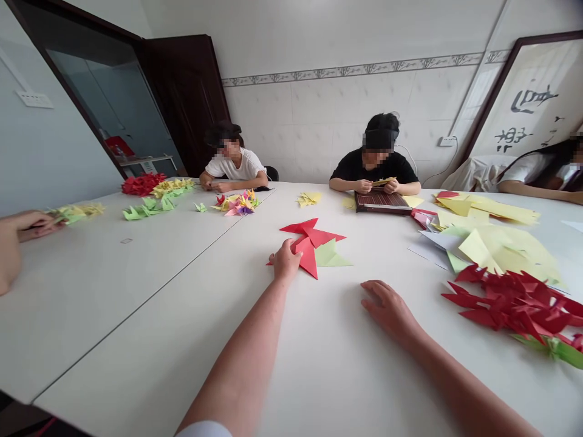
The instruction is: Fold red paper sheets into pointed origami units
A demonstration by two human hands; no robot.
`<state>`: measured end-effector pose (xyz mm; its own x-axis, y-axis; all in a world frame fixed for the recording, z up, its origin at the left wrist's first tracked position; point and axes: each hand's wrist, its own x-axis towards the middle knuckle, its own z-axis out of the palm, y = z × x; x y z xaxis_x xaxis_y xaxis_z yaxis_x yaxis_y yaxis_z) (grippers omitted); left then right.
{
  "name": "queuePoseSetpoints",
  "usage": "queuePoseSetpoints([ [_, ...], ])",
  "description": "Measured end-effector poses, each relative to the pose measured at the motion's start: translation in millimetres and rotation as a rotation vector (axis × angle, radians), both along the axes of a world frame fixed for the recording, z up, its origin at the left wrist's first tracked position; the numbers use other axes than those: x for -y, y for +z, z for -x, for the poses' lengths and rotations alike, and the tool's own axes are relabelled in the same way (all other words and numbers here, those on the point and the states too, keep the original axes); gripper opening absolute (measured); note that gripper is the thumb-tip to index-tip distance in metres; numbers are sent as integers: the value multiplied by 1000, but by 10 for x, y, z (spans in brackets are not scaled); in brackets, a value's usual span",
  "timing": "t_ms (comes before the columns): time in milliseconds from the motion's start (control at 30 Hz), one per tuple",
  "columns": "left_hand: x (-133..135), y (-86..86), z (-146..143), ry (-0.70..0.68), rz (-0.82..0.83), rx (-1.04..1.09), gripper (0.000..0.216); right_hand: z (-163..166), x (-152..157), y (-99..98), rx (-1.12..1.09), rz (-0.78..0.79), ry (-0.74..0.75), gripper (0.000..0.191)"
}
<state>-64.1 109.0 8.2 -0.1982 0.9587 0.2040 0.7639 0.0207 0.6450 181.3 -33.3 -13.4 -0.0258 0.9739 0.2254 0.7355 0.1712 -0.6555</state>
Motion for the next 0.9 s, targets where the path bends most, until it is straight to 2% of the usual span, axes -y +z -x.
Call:
queuePoseSetpoints([
  [100, 133, 4, -56, -5, -39, 22, 8, -4, 20, 17, -37, 14, -29, 30],
  [133, 186, 5, -76, -2, -55, 27, 6, -3, 28, 19, -36, 12, -34, 30],
  [233, 356, 10, -116, 15, -119, 59, 20, 3, 50, 28, -25, 3, -35, 27],
  [400, 553, 7, -92, 111, -228, 205, 19, 23, 87, 71, 31, -27, -11, 26],
  [667, 445, -11, -81, 212, -336, 366, 11, 146, 90, 49, 274, -63, 72, 33],
  [733, 420, 0, -130, 181, -377, 366, 11, 205, 36, 49, 318, -56, 63, 35],
  [900, 441, 8, -299, -17, -476, 324, 5, 339, -157, 82, 350, -28, 41, 31],
])
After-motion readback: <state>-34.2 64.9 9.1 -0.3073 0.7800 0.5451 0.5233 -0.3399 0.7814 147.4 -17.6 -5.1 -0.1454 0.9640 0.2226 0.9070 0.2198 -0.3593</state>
